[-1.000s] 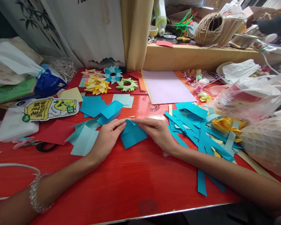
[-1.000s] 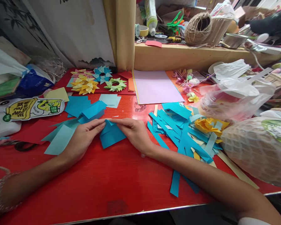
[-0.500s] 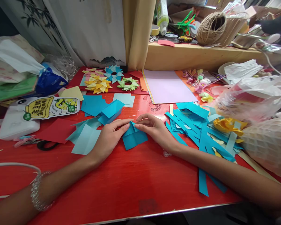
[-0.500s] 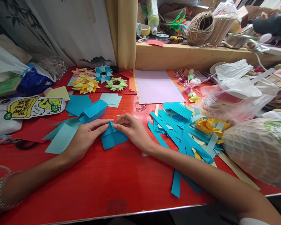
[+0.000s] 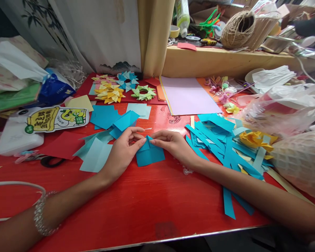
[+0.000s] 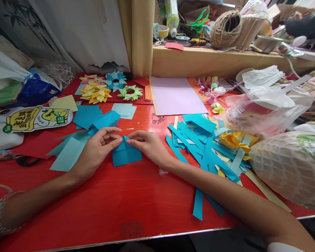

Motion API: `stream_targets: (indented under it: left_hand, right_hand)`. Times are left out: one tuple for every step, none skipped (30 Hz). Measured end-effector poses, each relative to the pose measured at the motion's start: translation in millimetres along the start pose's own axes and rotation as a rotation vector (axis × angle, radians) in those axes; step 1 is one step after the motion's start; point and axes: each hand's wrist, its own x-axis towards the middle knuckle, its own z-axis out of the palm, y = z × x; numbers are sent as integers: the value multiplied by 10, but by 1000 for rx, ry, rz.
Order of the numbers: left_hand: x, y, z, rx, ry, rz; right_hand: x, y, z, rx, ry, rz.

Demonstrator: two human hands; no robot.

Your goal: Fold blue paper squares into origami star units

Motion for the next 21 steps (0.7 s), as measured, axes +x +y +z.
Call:
stream_targets:
  left_hand:
    - [-2,5,2,9,5,7]
    - [-5,9,3,18,8,13]
    - [-7,13,4,26,12,20]
    - [-9,15,4,31,16,27]
    - [-10,17,4,36,19,33]
    - [-10,18,4,38,22,38]
    - [-10,18,3,40,23,43]
    - [-9,18,1,40,22,46]
    - [-8,16,-1,42,19,47]
    - [-7,13,-3,46,14,46]
    - [-6,11,-6,52,8,44]
    - [-6,8,-8,59,3,42]
    - [-7,7,-10,65,-1,41]
    - [-9,6,-11,69,-4,39]
    - [-12,6,-11,71,-6,37]
    - [-16,8,-10,70,-6,39]
    - [-19,10,-8,69,-6,42]
    - [-23,12,-6,69,-7,48]
    - [-25,15,-3,67,-8,53]
    - [-27,17,-1,65,-7,60]
    - [-28,19,1,63,-8,65]
  right_hand:
    - [-2,-4,-2,-7,-3,-3]
    - [-2,-6,-5,-16,-9,-2]
    - [0,-7,-10,-27,-17,1]
    - [4,-7,-16,-39,-31,7]
    - [10,-7,-24,-50,-47,13]
    - [18,-5,-34,-59,-66,20]
    - [28,-4,-46,-68,-86,24]
    - [39,-3,-59,-78,-105,29]
    - [50,-2,-71,-85,-122,35]
    - [62,-2,-83,-92,-138,43]
    - [72,-1,-94,-95,-154,53]
    - [81,-2,-102,-94,-169,64]
    - [88,-2,-109,-87,-180,77]
    - [93,-4,-113,-79,-187,88]
    - [96,-5,-115,-74,-190,97]
    - [98,-7,-117,-70,-191,102]
    - [98,-9,-118,-66,-192,105]
    - [98,-11,-119,-64,-192,107]
    - [97,-12,-120,-60,-193,107]
    - [97,-12,-122,-56,-196,108]
    - [97,-12,-123,-50,-198,110]
